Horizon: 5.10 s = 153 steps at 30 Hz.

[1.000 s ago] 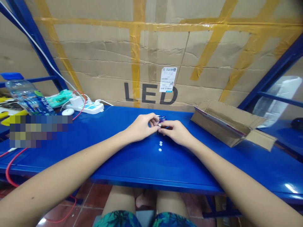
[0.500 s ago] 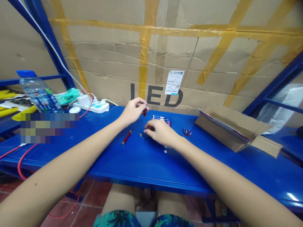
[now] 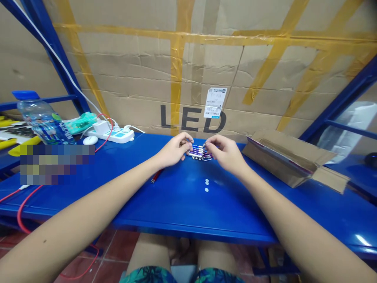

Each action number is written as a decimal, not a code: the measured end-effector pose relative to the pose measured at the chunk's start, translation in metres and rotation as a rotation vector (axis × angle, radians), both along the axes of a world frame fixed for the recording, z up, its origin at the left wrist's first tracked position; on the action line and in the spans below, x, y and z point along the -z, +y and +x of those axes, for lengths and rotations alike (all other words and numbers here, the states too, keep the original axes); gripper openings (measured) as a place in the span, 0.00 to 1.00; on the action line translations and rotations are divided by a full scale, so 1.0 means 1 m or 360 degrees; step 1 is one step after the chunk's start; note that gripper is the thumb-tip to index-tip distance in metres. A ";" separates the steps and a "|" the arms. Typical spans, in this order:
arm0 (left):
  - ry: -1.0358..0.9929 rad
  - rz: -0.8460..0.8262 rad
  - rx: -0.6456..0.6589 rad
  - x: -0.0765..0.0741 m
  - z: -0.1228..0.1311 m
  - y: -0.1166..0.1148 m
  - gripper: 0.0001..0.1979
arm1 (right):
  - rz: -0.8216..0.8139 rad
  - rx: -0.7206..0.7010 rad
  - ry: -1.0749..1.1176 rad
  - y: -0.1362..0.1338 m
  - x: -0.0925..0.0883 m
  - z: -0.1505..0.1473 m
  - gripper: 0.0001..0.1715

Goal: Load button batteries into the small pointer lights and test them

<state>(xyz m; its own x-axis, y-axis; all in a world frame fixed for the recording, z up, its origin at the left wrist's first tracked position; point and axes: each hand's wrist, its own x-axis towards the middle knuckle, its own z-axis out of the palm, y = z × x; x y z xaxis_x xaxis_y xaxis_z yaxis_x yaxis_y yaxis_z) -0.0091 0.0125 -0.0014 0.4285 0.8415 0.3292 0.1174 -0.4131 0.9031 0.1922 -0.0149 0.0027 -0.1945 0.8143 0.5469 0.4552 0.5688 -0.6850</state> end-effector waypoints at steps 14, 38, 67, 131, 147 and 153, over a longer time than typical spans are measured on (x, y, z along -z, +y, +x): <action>0.0201 0.0271 -0.0022 0.007 0.015 -0.015 0.05 | 0.0003 -0.0064 -0.0166 -0.005 0.003 0.000 0.08; 0.0589 0.0011 0.0082 -0.003 0.016 -0.020 0.16 | 0.0338 -0.0258 -0.1041 -0.007 -0.002 0.013 0.16; 0.0665 0.0820 -0.0081 0.008 0.019 -0.033 0.06 | 0.0270 -0.0325 -0.0944 -0.007 -0.003 0.015 0.13; 0.0834 0.0912 -0.0074 -0.002 0.022 -0.042 0.07 | -0.0181 -0.0368 -0.0538 -0.006 -0.009 0.017 0.14; 0.0625 0.0679 -0.0108 -0.003 0.020 -0.032 0.05 | 0.0041 -0.0315 -0.0632 -0.004 -0.001 0.017 0.14; 0.0943 0.0617 0.0005 -0.006 0.016 -0.030 0.13 | 0.0190 -0.0391 -0.0776 -0.008 -0.002 0.014 0.15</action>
